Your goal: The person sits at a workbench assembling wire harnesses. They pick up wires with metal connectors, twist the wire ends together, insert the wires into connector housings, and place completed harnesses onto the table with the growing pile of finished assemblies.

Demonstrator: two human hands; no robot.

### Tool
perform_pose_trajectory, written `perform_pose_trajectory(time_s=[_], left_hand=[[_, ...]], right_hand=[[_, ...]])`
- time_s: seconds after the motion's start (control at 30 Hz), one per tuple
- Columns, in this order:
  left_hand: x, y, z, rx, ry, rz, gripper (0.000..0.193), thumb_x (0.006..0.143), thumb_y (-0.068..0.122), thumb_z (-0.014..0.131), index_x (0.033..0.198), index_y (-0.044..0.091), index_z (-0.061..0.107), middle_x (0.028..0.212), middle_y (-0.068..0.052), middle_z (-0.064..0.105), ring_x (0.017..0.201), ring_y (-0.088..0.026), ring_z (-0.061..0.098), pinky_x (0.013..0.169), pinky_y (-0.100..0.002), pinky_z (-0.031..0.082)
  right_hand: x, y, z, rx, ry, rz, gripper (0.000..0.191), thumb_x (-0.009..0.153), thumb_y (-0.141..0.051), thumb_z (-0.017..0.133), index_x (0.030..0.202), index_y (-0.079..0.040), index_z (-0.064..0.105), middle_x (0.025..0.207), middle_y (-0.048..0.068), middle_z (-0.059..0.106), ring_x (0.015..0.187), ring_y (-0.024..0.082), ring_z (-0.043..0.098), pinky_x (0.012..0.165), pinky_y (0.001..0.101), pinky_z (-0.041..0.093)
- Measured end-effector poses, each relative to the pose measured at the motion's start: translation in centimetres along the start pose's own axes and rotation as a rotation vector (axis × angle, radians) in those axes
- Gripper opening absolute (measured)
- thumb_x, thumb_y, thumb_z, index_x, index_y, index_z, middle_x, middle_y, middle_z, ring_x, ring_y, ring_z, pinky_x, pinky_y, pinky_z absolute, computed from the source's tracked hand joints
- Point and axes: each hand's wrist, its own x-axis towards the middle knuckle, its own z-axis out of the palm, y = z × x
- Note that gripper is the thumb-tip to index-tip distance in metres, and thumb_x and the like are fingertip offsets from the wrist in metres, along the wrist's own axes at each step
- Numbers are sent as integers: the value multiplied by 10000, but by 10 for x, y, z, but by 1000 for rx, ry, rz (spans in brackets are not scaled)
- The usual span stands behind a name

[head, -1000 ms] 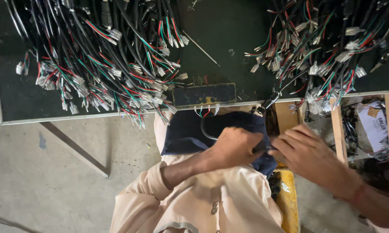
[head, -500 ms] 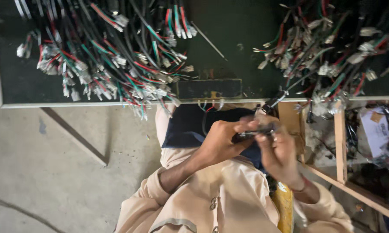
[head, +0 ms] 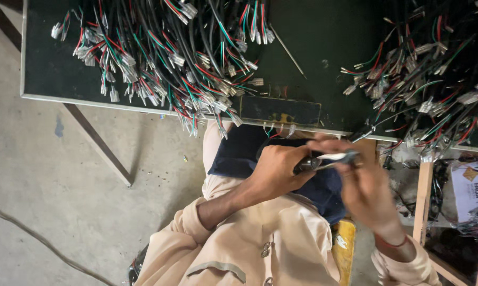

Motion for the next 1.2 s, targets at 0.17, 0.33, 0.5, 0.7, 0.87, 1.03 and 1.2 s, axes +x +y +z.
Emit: perform_pose_trajectory(time_s=[0.17, 0.33, 0.5, 0.7, 0.87, 1.03, 1.2], left_hand=[[0, -1, -3, -4, 28, 6, 285, 764, 211, 807, 970, 42, 703, 794, -143, 708, 750, -346, 706, 665, -445, 557], [4, 2, 1, 7, 29, -70, 250, 782, 243, 828, 892, 63, 694, 776, -141, 704, 751, -350, 710, 672, -443, 565], [6, 8, -2, -42, 58, -9, 234, 791, 191, 804, 953, 55, 704, 778, -140, 699, 737, -349, 707, 658, -437, 564], [8, 13, -5, -66, 78, -43, 214, 818, 158, 792, 981, 52, 702, 781, -145, 700, 727, -339, 713, 641, -422, 559], [8, -5, 3, -219, -69, -7, 212, 839, 183, 815, 965, 52, 706, 800, -160, 701, 772, -356, 718, 649, -420, 576], [0, -17, 31, 130, 74, -13, 377, 729, 146, 802, 1054, 35, 645, 911, -166, 702, 811, -364, 703, 685, -478, 547], [7, 6, 22, 177, 109, -28, 513, 798, 128, 803, 1202, 11, 509, 951, -140, 651, 859, -347, 690, 718, -473, 541]], right_hand=[[2, 1, -3, 91, 28, -24, 286, 1133, -113, 391, 1361, 3, 517, 1334, 144, 698, 1429, 266, 569, 1210, 400, 428], [3, -1, 4, 88, -10, -17, 285, 1108, -97, 399, 1315, 24, 552, 1332, 168, 693, 1409, 296, 559, 1184, 410, 412], [6, -5, -3, 135, 104, 48, 271, 1133, -117, 382, 1292, 8, 562, 1318, 146, 705, 1387, 265, 604, 1192, 394, 444], [6, -3, -7, 53, 70, 16, 270, 1124, -105, 389, 1313, -1, 551, 1288, 140, 723, 1377, 264, 613, 1146, 389, 468], [8, 2, -8, 80, -56, -49, 281, 1090, -33, 388, 1315, 20, 548, 1298, 161, 705, 1395, 311, 578, 1144, 399, 439], [16, 5, 22, -109, 137, 88, 321, 1050, -3, 434, 1346, 22, 555, 1296, 149, 706, 1312, 264, 633, 1058, 337, 513], [10, 11, 38, 212, 314, 162, 302, 1111, -58, 447, 1390, -6, 549, 1285, 134, 726, 1245, 215, 680, 1108, 347, 504]])
